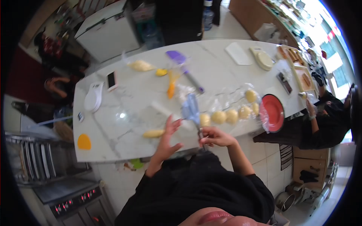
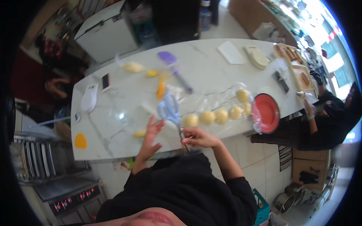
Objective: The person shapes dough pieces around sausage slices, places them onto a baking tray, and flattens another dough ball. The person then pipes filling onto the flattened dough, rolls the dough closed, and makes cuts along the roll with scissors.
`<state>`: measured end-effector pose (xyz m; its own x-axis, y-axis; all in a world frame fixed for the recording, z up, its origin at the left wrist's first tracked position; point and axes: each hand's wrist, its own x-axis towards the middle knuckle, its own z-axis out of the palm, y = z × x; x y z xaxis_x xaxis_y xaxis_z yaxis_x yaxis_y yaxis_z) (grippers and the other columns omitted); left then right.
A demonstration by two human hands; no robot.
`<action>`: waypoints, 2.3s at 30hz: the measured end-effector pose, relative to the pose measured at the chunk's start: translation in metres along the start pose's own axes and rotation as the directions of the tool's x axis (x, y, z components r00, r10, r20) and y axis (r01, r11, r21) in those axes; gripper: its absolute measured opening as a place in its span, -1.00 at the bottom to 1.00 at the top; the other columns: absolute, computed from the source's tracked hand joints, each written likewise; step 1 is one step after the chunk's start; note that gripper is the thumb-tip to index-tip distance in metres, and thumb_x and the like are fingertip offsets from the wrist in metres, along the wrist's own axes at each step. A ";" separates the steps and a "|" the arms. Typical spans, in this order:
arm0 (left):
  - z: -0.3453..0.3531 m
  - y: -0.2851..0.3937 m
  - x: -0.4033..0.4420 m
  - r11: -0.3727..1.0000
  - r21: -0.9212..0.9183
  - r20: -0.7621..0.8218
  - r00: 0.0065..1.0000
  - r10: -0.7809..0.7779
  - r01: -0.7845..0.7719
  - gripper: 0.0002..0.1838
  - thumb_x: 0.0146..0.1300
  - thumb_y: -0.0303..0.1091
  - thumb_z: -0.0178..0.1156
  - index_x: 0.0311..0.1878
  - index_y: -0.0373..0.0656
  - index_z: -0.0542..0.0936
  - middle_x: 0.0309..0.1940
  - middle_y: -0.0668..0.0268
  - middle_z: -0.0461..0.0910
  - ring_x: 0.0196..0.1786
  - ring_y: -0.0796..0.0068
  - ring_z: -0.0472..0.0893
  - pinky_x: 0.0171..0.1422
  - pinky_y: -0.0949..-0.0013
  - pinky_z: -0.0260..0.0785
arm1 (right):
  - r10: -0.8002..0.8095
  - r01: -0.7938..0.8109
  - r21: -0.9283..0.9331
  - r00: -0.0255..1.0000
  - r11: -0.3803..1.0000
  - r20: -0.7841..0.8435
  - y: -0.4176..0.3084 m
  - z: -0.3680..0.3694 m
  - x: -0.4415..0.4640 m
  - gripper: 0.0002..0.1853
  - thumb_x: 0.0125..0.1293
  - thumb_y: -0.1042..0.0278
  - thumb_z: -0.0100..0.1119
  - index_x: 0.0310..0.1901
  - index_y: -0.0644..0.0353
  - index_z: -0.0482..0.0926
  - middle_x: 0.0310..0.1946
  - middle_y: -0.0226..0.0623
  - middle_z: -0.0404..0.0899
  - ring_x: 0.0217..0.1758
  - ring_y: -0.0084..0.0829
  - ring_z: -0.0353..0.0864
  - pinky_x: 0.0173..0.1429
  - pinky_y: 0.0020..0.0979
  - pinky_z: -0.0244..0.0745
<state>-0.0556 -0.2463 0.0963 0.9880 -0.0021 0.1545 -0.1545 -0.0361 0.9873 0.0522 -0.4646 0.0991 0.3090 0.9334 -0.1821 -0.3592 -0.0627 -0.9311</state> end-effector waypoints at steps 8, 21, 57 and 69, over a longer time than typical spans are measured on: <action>-0.053 -0.015 -0.066 0.970 0.179 -0.369 0.902 0.223 -0.166 -0.62 0.24 -0.57 -0.04 0.15 -0.23 0.31 -0.10 0.12 0.45 -0.07 0.24 0.47 -0.01 0.34 0.32 | -0.397 0.297 -0.265 0.743 0.917 -0.539 0.028 0.145 0.099 -0.71 0.13 0.59 0.19 -0.10 0.33 0.40 -0.10 -0.28 0.39 -0.08 -0.53 0.48 -0.04 -0.45 0.46; -0.108 -0.045 -0.074 0.907 0.311 -0.239 0.900 0.364 -0.284 -0.15 -0.08 -0.32 0.37 0.30 -0.12 0.14 0.20 0.09 0.27 0.22 -0.01 0.30 0.29 0.11 0.15 | -0.558 0.468 -0.305 0.670 0.829 -0.489 0.017 0.152 0.124 -0.45 -0.04 0.25 0.45 -0.13 0.21 0.29 -0.33 -0.37 0.41 -0.12 -0.38 0.49 0.24 -0.14 0.25; -0.145 -0.117 -0.058 0.724 0.687 -0.134 0.990 0.040 0.064 -0.52 -0.26 -0.10 0.44 -0.13 0.17 0.63 -0.16 0.55 0.60 0.15 0.42 0.39 0.22 0.12 -0.02 | -0.702 0.575 -0.404 0.553 0.711 -0.448 0.030 0.131 0.167 -0.21 -0.45 -0.22 0.47 -0.30 0.15 0.27 -0.54 -0.43 0.36 -0.40 -0.40 0.53 -0.11 -0.23 0.48; -0.144 -0.129 -0.058 0.753 0.657 -0.129 0.989 0.079 0.026 -0.59 -0.23 -0.10 0.43 -0.19 0.15 0.66 -0.21 0.57 0.62 0.14 0.45 0.39 0.22 0.12 -0.06 | -0.661 0.538 -0.384 0.603 0.750 -0.446 0.039 0.136 0.170 -0.33 -0.34 -0.16 0.44 -0.41 0.20 0.31 -0.60 -0.38 0.42 -0.50 -0.40 0.54 -0.22 -0.25 0.53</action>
<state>-0.0939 -0.0976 -0.0346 0.9640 0.1239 0.2353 -0.0888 -0.6840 0.7241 -0.0294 -0.2606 0.0749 0.8169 0.4467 0.3649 0.2352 0.3197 -0.9179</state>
